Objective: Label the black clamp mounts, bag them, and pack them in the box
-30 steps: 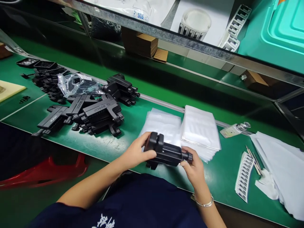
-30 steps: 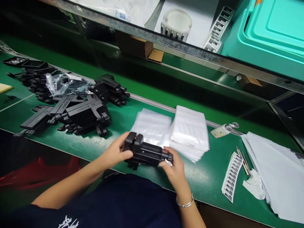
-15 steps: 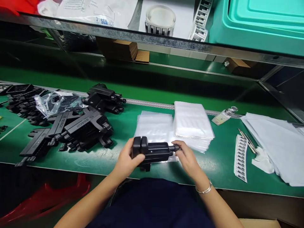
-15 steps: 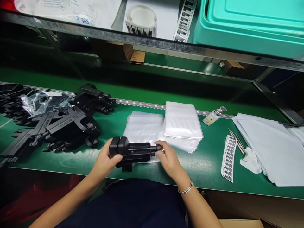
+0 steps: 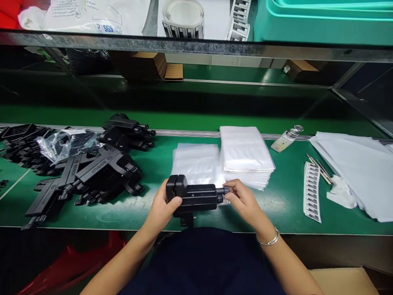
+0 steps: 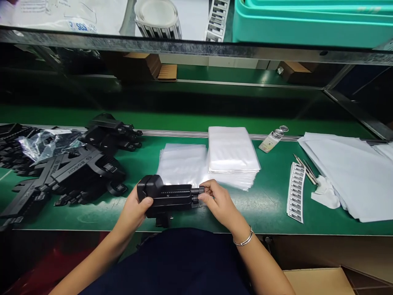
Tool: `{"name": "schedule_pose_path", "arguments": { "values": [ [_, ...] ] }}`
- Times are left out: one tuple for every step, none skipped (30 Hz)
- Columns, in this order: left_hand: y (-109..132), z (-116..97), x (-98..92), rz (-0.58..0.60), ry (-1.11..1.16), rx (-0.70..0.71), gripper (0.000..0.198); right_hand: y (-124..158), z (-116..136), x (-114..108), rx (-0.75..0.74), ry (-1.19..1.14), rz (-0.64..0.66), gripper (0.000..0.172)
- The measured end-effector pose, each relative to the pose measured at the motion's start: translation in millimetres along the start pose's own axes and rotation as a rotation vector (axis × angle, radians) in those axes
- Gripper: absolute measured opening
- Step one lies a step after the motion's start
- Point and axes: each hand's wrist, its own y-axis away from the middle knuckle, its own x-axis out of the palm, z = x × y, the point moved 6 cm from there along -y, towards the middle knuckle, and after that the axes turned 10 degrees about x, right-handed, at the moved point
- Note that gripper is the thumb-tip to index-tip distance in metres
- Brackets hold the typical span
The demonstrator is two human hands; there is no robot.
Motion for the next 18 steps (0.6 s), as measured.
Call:
{"name": "schedule_pose_path", "arguments": {
  "values": [
    [0.2,-2.9,0.3,0.007,-0.031,0.024,0.059,-0.6,-2.0,0.0,0.015,-0.014,0.003,0.025],
    [0.3,-5.5,0.8,0.014,-0.058,0.041,0.061,-1.4,-4.1,0.5,0.029,-0.03,0.01,0.028],
    [0.2,-7.1,1.7,0.019,-0.069,0.044,0.061,-2.3,-5.9,1.1,0.04,-0.045,0.013,0.032],
    [-0.1,-7.3,2.7,0.018,-0.061,0.033,0.06,-2.8,-6.8,1.5,0.042,-0.057,0.009,0.033],
    [-0.6,-6.3,3.6,0.008,-0.034,0.011,0.059,-2.9,-6.9,1.6,0.034,-0.061,0.001,0.032],
    [-1.1,-4.2,4.5,-0.007,0.003,-0.018,0.058,-2.4,-6.1,1.2,0.019,-0.054,-0.014,0.029],
    [-1.5,-1.5,5.4,-0.023,0.042,-0.05,0.057,-1.4,-4.8,0.5,-0.001,-0.035,-0.031,0.027],
    [-1.7,1.1,6.5,-0.037,0.075,-0.077,0.058,-0.1,-3.3,-0.4,-0.02,-0.01,-0.047,0.028],
    [-1.7,3.1,7.7,-0.043,0.102,-0.096,0.059,1.3,-1.8,-1.4,-0.038,0.019,-0.06,0.028],
    [-1.8,4.2,9.2,-0.043,0.12,-0.107,0.06,2.6,-0.6,-2.7,-0.05,0.045,-0.073,0.028],
    [-1.8,4.1,10.6,-0.04,0.133,-0.109,0.062,3.5,-0.1,-3.9,-0.056,0.062,-0.08,0.026],
    [-2.0,3.3,12.0,-0.038,0.145,-0.107,0.064,3.9,-0.1,-5.1,-0.056,0.069,-0.087,0.025],
    [-2.3,2.2,13.4,-0.039,0.161,-0.107,0.065,3.8,-0.8,-6.0,-0.049,0.068,-0.089,0.025],
    [-2.5,1.3,14.9,-0.042,0.185,-0.115,0.065,3.1,-2.1,-6.5,-0.037,0.056,-0.093,0.027],
    [-2.8,1.0,16.6,-0.045,0.214,-0.128,0.064,2.1,-3.7,-6.7,-0.026,0.028,-0.099,0.03],
    [-3.2,1.2,18.1,-0.05,0.242,-0.141,0.061,0.6,-5.6,-6.0,-0.014,-0.015,-0.101,0.035],
    [-3.6,1.8,19.2,-0.058,0.263,-0.147,0.059,-1.2,-8.2,-4.0,0.003,-0.061,-0.092,0.038],
    [-4.0,2.8,20.0,-0.066,0.272,-0.145,0.058,-3.3,-11.6,-0.5,0.03,-0.101,-0.073,0.039]
  ]
}}
